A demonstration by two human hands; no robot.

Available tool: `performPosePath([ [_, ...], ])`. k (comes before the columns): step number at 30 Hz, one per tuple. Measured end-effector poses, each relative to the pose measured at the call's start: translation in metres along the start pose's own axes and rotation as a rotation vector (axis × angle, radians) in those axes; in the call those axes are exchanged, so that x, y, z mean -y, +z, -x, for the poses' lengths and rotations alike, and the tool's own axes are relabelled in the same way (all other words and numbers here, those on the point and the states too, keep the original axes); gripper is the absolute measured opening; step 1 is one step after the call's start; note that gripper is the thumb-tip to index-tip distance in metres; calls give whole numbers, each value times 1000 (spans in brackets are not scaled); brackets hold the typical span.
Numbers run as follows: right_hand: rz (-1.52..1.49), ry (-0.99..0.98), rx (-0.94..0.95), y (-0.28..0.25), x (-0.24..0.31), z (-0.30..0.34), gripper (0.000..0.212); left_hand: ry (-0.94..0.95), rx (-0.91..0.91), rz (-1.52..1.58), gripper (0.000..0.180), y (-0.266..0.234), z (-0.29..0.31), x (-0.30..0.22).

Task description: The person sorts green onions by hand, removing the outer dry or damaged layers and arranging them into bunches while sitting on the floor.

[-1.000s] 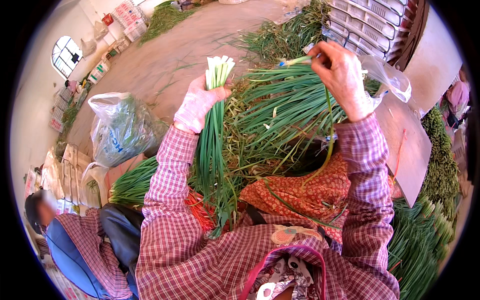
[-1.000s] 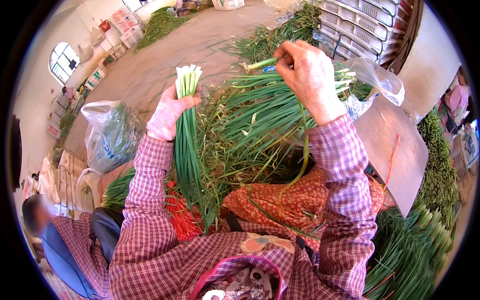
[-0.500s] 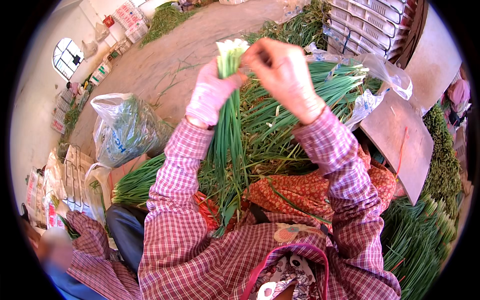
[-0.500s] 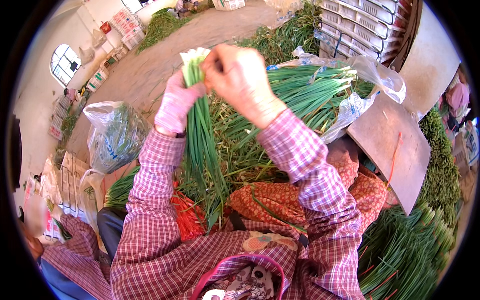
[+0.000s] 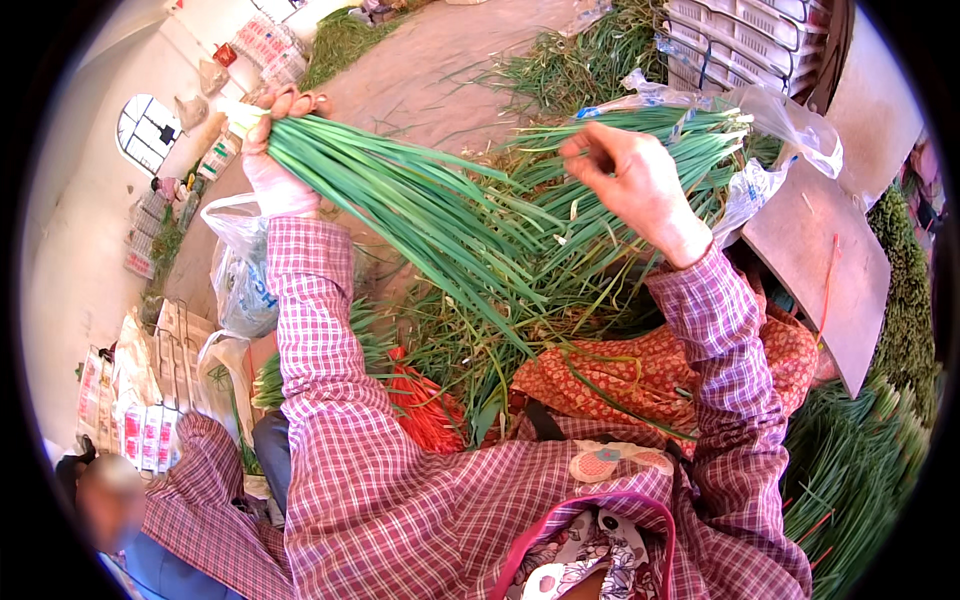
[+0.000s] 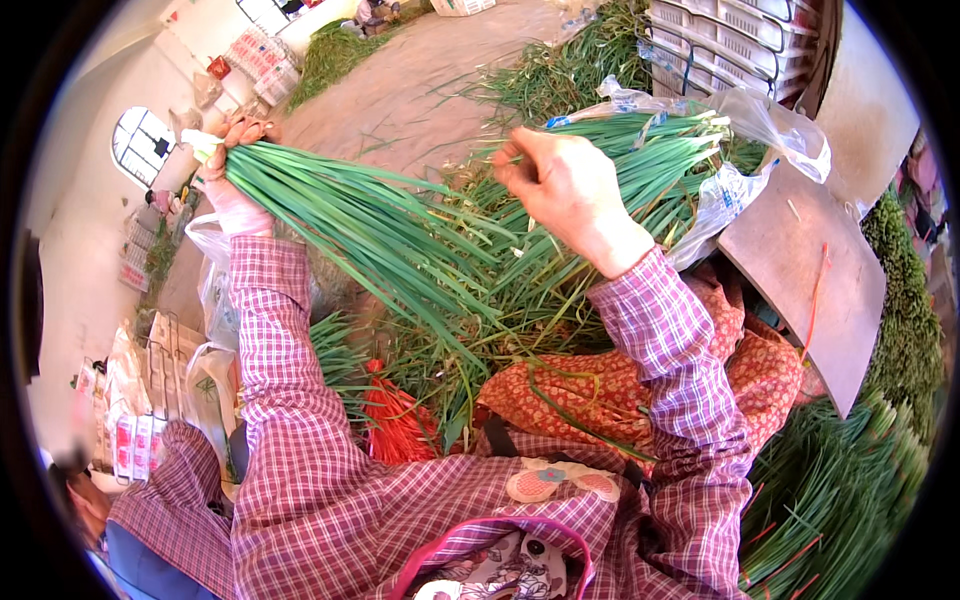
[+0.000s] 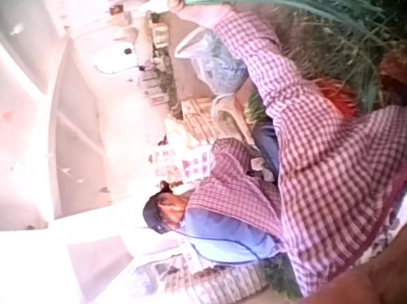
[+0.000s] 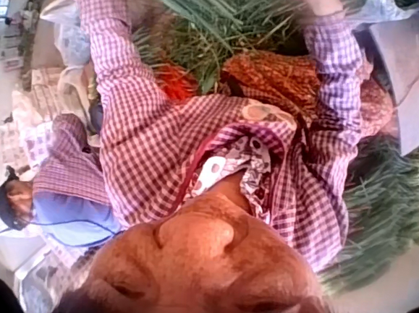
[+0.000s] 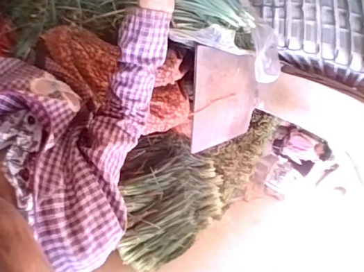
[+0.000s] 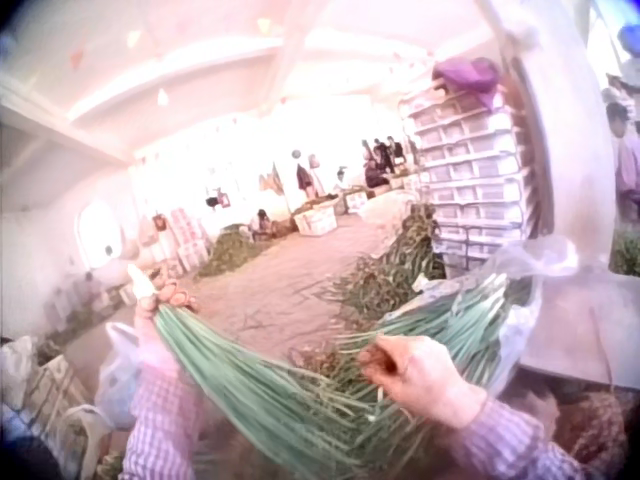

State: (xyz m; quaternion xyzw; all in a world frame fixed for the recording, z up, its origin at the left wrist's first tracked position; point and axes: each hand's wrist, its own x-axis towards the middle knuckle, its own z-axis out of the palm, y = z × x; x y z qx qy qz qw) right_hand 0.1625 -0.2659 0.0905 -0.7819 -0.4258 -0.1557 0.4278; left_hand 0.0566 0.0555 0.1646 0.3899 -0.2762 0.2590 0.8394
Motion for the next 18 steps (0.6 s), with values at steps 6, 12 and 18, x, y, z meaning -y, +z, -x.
performPosePath([
  [6,-194,-87,0,4,16,7,17,36,50,85,23,4,-6,-8],
  [12,-328,-36,95,38,22,38,13,14,108,167,17,6,-8,-1],
  [18,-382,34,67,62,21,44,19,0,130,235,20,12,-5,5],
])
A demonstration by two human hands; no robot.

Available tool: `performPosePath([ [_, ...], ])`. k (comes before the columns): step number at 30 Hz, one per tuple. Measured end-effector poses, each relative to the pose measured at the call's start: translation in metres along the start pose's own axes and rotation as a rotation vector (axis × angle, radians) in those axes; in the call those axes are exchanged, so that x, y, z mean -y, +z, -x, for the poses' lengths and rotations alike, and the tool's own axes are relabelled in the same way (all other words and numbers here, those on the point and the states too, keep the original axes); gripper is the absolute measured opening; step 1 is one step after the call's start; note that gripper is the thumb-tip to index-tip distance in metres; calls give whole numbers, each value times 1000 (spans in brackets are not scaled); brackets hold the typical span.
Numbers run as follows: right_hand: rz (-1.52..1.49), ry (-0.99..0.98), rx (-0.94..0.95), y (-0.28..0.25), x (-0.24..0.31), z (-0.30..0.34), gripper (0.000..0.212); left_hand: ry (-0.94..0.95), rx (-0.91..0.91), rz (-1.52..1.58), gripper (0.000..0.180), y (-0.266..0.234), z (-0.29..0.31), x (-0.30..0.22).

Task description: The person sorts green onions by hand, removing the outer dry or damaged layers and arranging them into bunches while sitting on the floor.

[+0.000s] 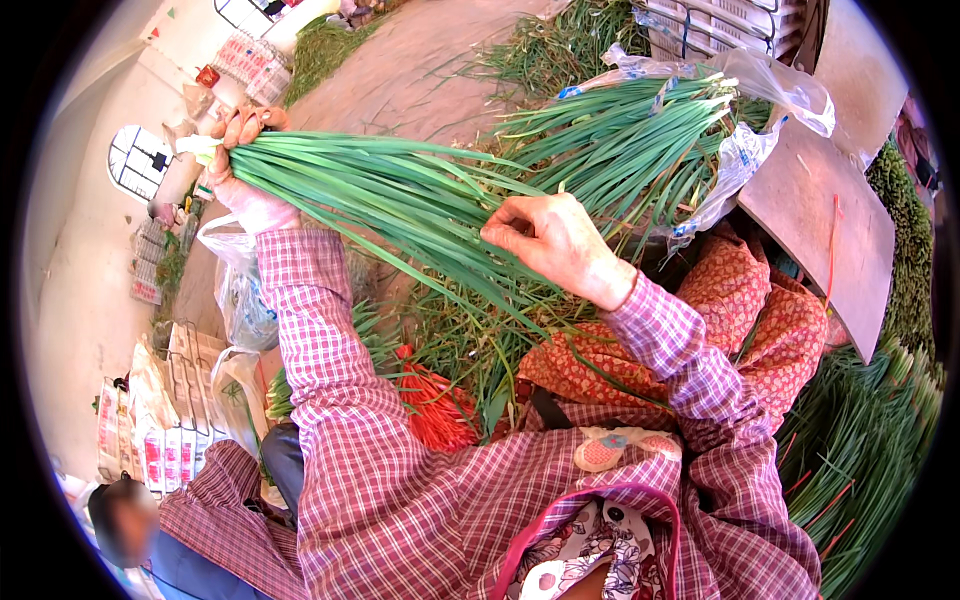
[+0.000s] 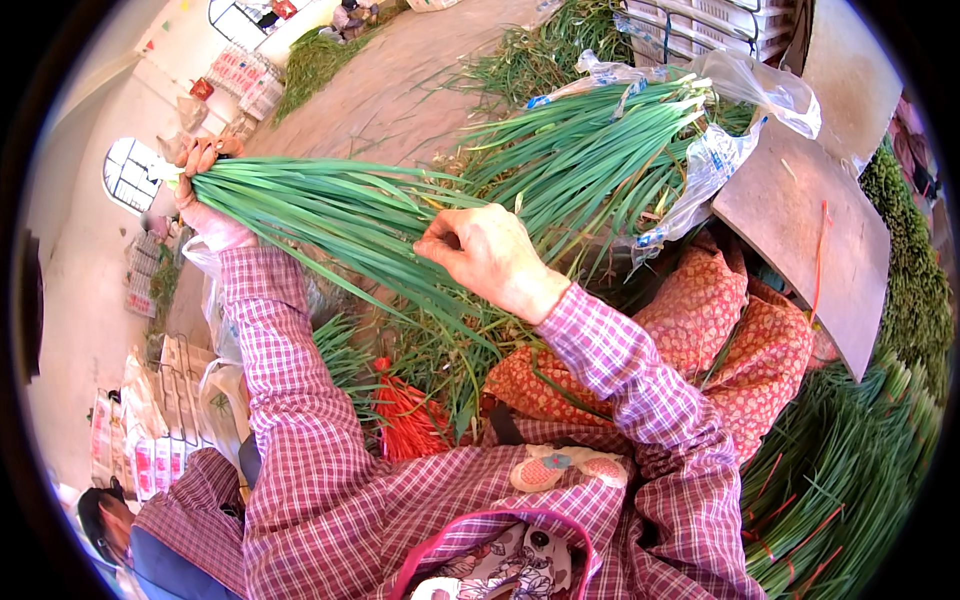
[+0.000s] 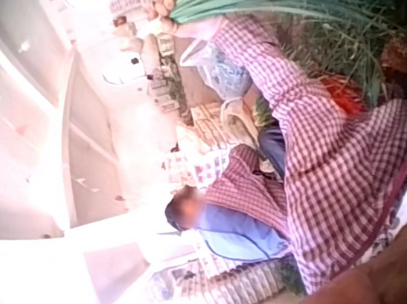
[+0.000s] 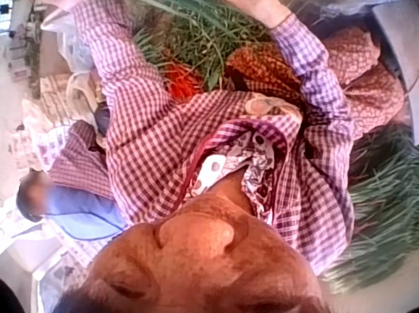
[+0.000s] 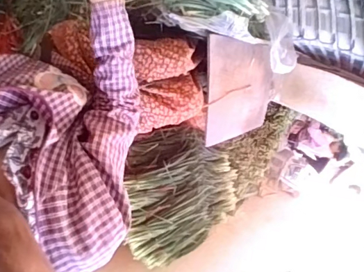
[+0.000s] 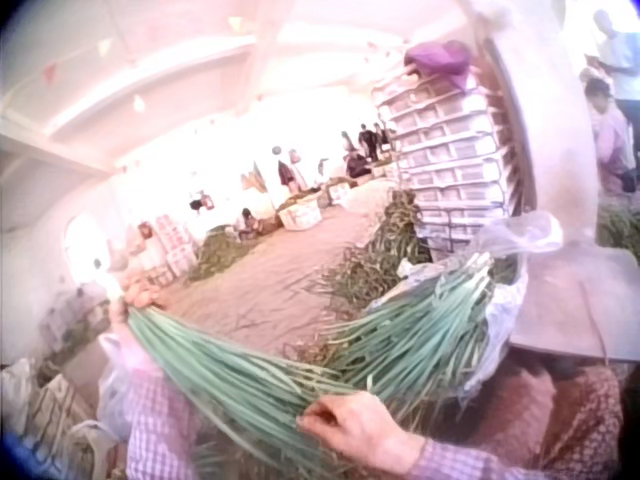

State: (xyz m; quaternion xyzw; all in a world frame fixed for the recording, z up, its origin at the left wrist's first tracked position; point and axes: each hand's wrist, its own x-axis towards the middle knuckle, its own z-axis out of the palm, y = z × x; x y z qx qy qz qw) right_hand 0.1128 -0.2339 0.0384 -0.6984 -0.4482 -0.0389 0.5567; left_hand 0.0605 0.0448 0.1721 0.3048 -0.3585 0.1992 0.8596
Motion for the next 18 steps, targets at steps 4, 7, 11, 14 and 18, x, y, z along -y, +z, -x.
performPosePath([
  [4,-52,-14,-129,-11,21,2,13,26,-31,26,20,11,4,5],
  [7,-55,-37,-315,-23,19,-7,15,28,-49,21,21,11,3,4],
  [11,4,-62,-288,-19,11,-20,17,-6,-12,34,22,16,0,7],
  [14,-12,-88,-287,-14,5,-25,15,-15,-18,44,20,21,0,15],
  [18,-377,109,-331,-15,2,-28,11,-41,-69,22,15,15,-2,10],
])
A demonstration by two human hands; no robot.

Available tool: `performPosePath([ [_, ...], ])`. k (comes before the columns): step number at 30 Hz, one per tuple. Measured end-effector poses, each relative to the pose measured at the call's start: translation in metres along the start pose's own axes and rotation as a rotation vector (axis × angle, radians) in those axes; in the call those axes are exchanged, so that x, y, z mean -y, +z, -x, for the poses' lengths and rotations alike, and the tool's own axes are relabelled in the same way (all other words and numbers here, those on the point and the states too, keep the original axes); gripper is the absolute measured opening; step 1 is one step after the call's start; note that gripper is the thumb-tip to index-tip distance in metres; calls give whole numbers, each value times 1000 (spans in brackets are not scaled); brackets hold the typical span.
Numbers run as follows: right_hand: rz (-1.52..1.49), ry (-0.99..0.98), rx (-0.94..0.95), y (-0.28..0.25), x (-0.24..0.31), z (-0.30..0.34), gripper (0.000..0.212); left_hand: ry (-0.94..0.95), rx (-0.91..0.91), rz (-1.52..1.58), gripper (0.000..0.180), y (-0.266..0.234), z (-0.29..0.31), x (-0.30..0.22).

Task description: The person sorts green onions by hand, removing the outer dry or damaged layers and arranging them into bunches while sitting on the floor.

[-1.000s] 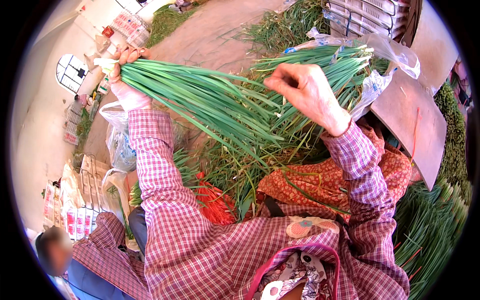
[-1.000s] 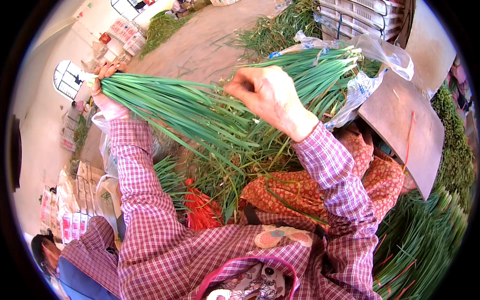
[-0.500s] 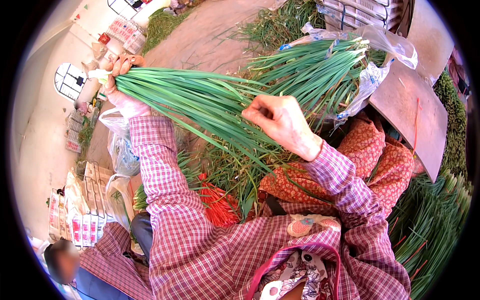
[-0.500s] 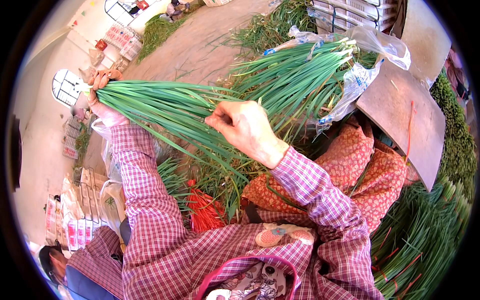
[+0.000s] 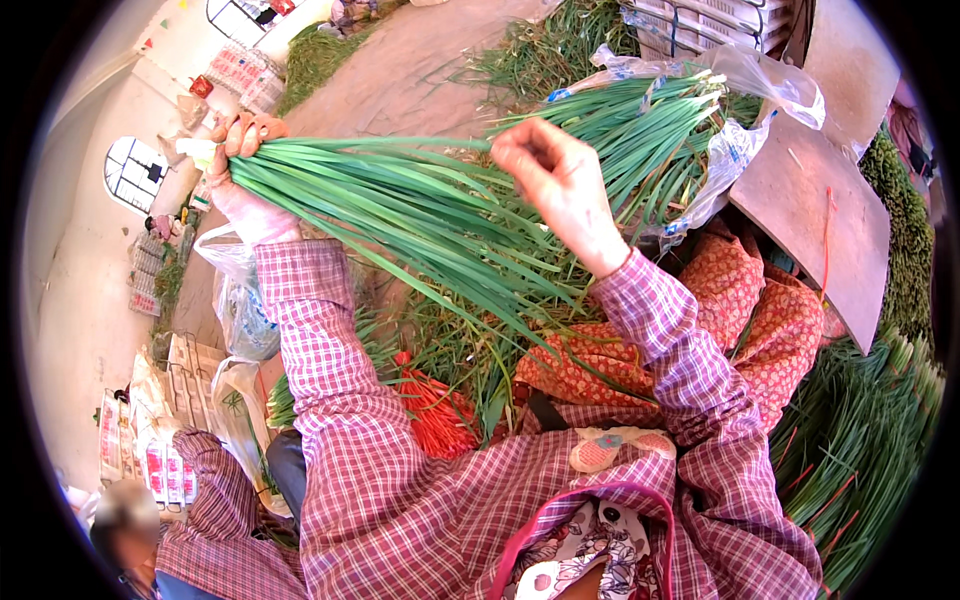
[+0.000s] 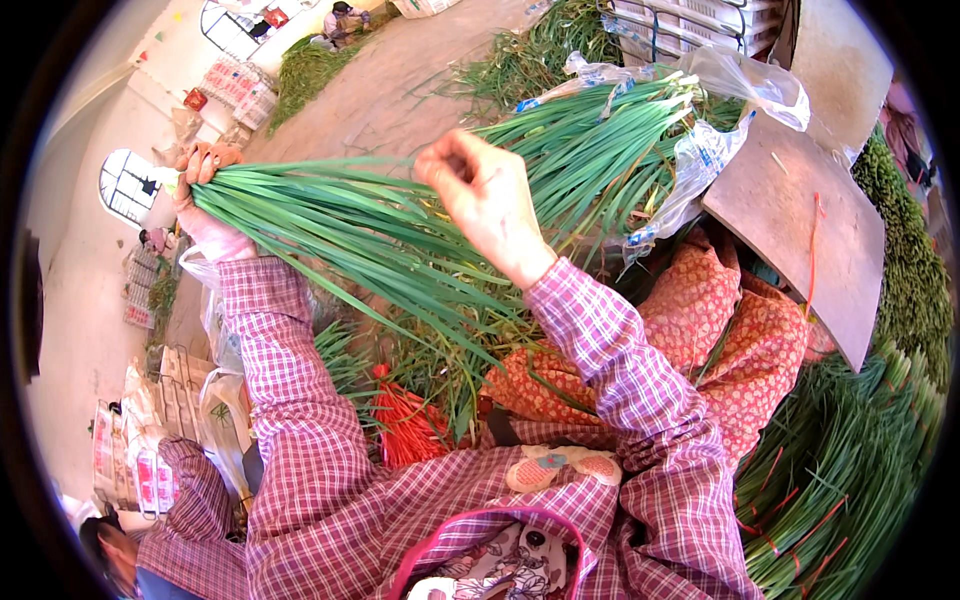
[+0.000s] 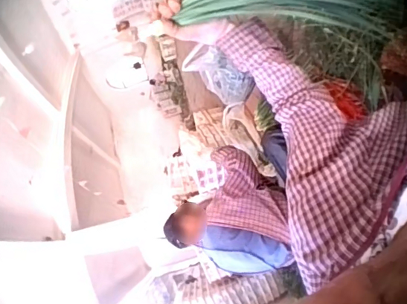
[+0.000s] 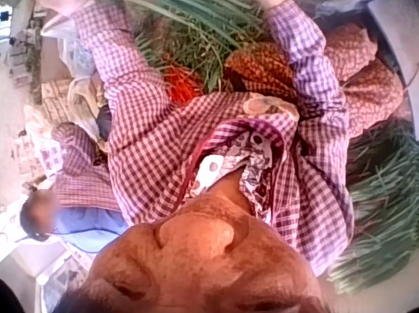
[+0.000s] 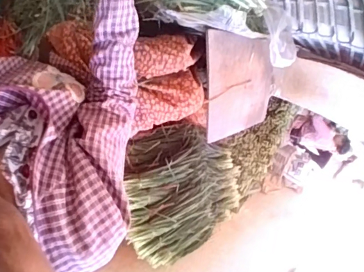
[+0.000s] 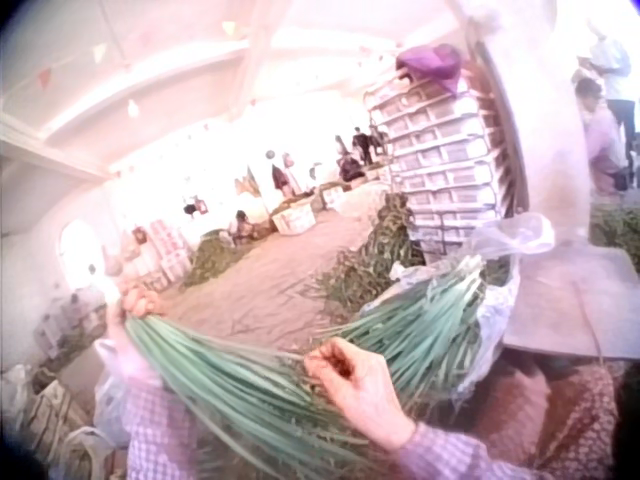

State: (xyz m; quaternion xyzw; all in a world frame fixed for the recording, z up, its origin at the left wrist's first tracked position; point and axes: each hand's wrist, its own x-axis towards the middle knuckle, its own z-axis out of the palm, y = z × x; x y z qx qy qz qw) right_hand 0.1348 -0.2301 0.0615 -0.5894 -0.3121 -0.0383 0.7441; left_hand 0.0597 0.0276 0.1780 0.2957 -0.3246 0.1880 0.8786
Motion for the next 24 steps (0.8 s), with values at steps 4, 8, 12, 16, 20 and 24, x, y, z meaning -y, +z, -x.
performPosePath([
  [4,-405,212,-265,-25,-6,-11,19,-55,-62,-24,10,-4,-4,-20],
  [8,-182,266,-73,-55,-5,-6,32,116,-358,-484,17,11,-11,-21],
  [12,292,-99,134,-46,16,-15,39,163,-339,-954,19,39,-28,34],
  [16,416,-375,244,-6,36,-31,89,193,-314,-1088,17,67,-41,59],
  [20,501,-438,249,28,47,-56,108,59,-391,-936,12,85,-52,100],
  [24,270,-238,262,28,32,-66,70,-55,-253,-819,12,81,-54,108],
])
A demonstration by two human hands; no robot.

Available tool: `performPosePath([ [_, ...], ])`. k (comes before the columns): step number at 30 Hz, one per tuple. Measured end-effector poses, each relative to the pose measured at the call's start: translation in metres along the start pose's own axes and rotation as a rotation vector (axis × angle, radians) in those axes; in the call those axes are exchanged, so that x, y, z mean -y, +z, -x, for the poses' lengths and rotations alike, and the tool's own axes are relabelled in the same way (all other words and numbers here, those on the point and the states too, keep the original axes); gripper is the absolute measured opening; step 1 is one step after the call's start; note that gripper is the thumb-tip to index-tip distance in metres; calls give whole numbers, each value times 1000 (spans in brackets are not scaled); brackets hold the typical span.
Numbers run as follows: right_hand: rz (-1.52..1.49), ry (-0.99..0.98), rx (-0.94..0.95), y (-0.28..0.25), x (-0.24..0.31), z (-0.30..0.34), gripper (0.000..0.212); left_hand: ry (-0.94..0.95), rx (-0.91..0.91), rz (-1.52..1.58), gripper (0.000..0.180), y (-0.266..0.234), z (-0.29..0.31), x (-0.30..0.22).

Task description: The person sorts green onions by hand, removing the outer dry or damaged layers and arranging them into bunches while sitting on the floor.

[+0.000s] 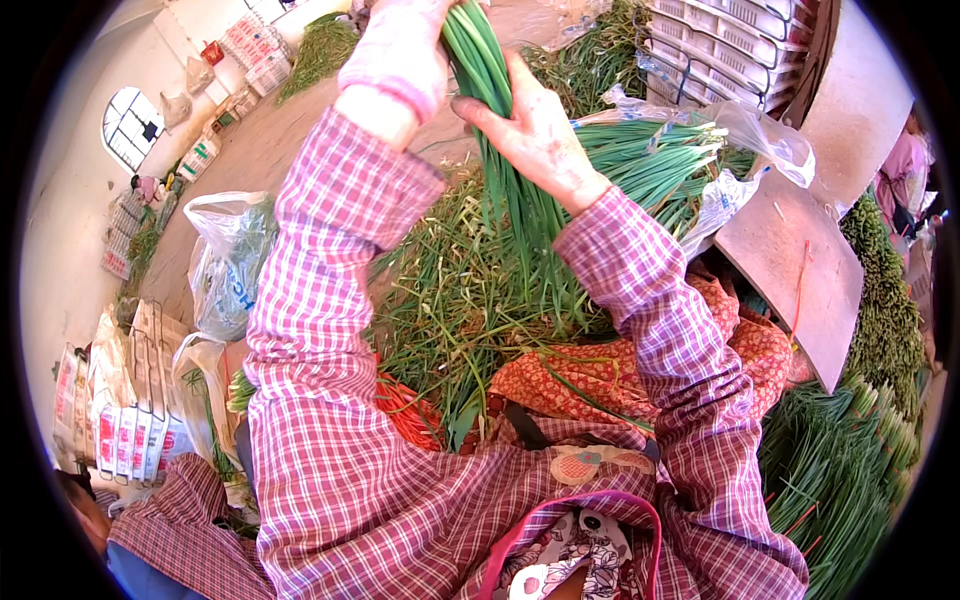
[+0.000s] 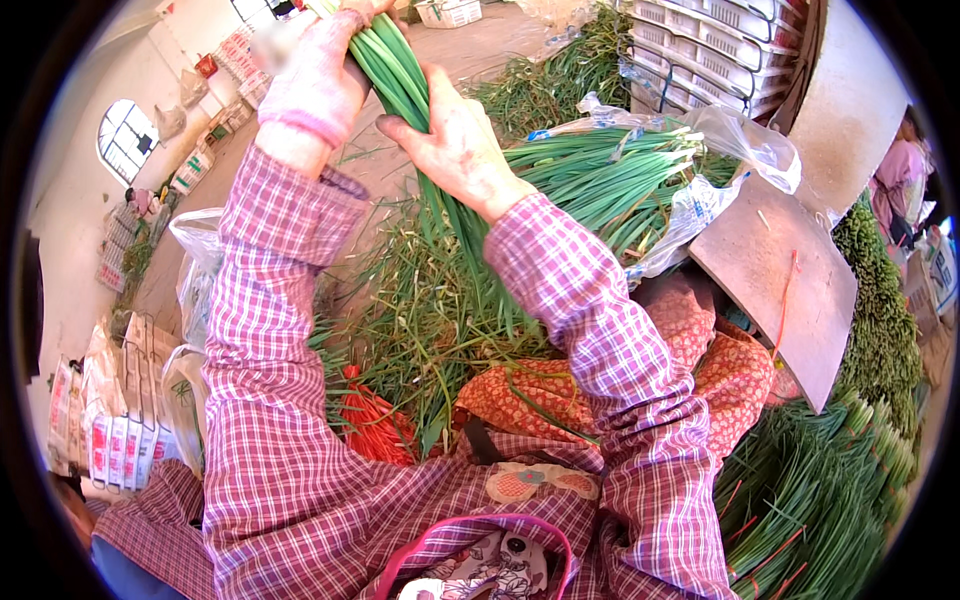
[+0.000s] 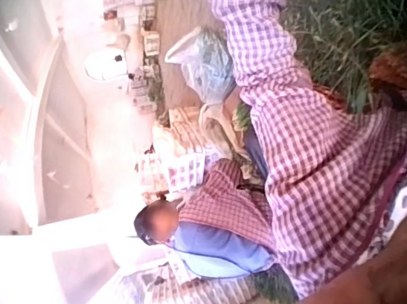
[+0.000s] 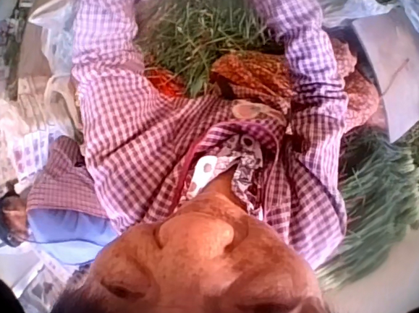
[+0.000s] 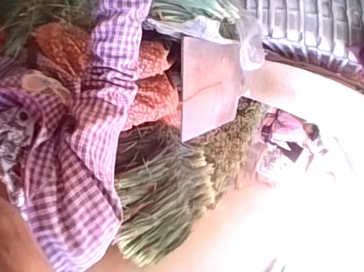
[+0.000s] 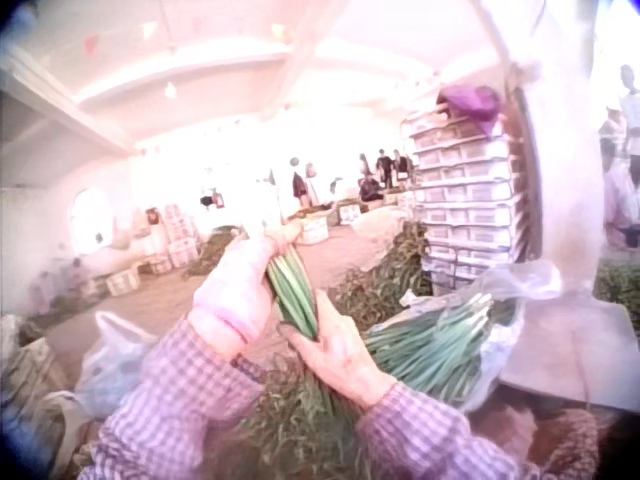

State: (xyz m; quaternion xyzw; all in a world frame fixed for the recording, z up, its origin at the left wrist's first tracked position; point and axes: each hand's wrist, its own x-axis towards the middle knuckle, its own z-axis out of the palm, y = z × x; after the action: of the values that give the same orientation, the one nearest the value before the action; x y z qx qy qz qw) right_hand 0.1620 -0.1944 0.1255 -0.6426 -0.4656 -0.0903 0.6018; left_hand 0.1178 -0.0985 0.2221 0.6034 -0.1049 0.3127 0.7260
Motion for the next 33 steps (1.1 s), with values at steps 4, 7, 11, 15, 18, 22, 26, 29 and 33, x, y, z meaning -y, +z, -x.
performPosePath([
  [4,-491,182,348,-21,-2,6,43,-137,378,262,38,-30,-2,-6],
  [7,-692,375,522,-29,9,9,44,-208,335,434,43,-16,6,4],
  [11,-999,446,660,-23,-2,7,47,-249,581,667,43,-28,-8,22],
  [15,-784,497,520,-17,-6,11,59,-140,442,443,45,-47,-16,26],
  [18,-286,235,188,-26,-19,25,65,-242,486,440,15,-64,-34,20],
  [22,-158,49,-27,-38,-15,27,35,-222,540,462,11,-71,-31,23],
  [26,-27,-47,-98,-29,3,22,19,-192,391,415,18,-68,-20,30],
  [29,104,16,19,-24,13,23,22,-212,397,449,19,-68,-15,31],
  [33,95,44,64,-26,11,24,24,-231,390,456,20,-62,-12,29],
])
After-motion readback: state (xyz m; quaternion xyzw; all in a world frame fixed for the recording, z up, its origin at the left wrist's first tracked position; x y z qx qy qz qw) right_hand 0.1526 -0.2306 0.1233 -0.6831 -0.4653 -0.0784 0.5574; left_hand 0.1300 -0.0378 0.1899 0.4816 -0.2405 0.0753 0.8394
